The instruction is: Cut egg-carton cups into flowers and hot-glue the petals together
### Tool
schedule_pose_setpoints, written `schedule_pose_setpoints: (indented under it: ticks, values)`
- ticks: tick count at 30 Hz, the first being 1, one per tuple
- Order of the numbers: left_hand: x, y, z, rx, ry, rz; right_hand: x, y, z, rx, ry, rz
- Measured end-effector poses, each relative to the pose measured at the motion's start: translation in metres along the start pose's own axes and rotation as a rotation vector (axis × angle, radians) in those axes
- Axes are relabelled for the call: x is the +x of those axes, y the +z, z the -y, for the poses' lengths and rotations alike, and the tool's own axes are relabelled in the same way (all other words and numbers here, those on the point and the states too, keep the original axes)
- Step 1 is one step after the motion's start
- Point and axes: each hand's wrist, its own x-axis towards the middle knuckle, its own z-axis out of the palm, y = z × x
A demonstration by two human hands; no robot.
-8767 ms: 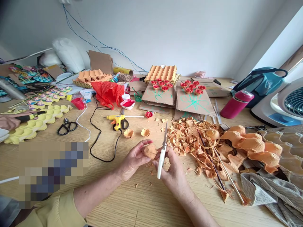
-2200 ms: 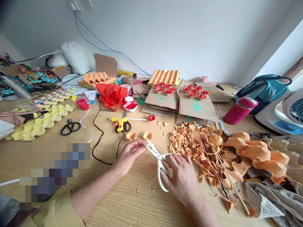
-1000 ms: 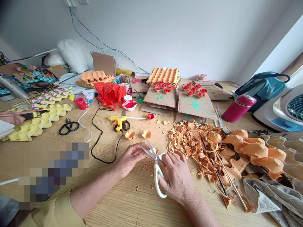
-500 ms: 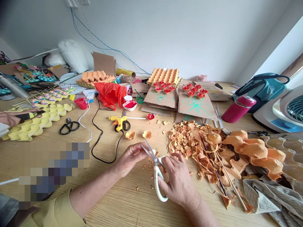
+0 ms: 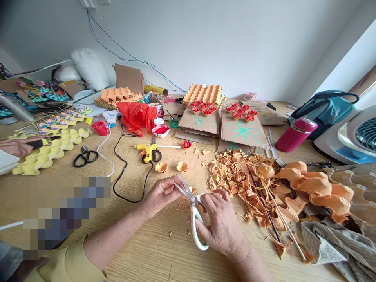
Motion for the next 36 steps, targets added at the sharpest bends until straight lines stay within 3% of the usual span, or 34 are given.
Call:
schedule_pose_setpoints:
  ticks: [16, 22, 29, 36]
  values:
    - [0.005, -0.01, -0.008, 0.231, 0.21, 0.005, -0.002, -0.003, 0.0, -0.037, -0.013, 0.01]
    - [0.007, -0.012, -0.005, 0.268, 0.192, -0.022, -0.002, -0.001, -0.003, -0.036, -0.022, 0.039]
    - [0.005, -0.012, 0.002, 0.225, 0.093, -0.002, 0.0, 0.002, -0.01, 0.065, 0.147, -0.064]
    - [0.005, -0.006, -0.003, 0.242, -0.002, 0.047, 0.002, -0.002, -0.006, 0.436, 0.377, -0.08]
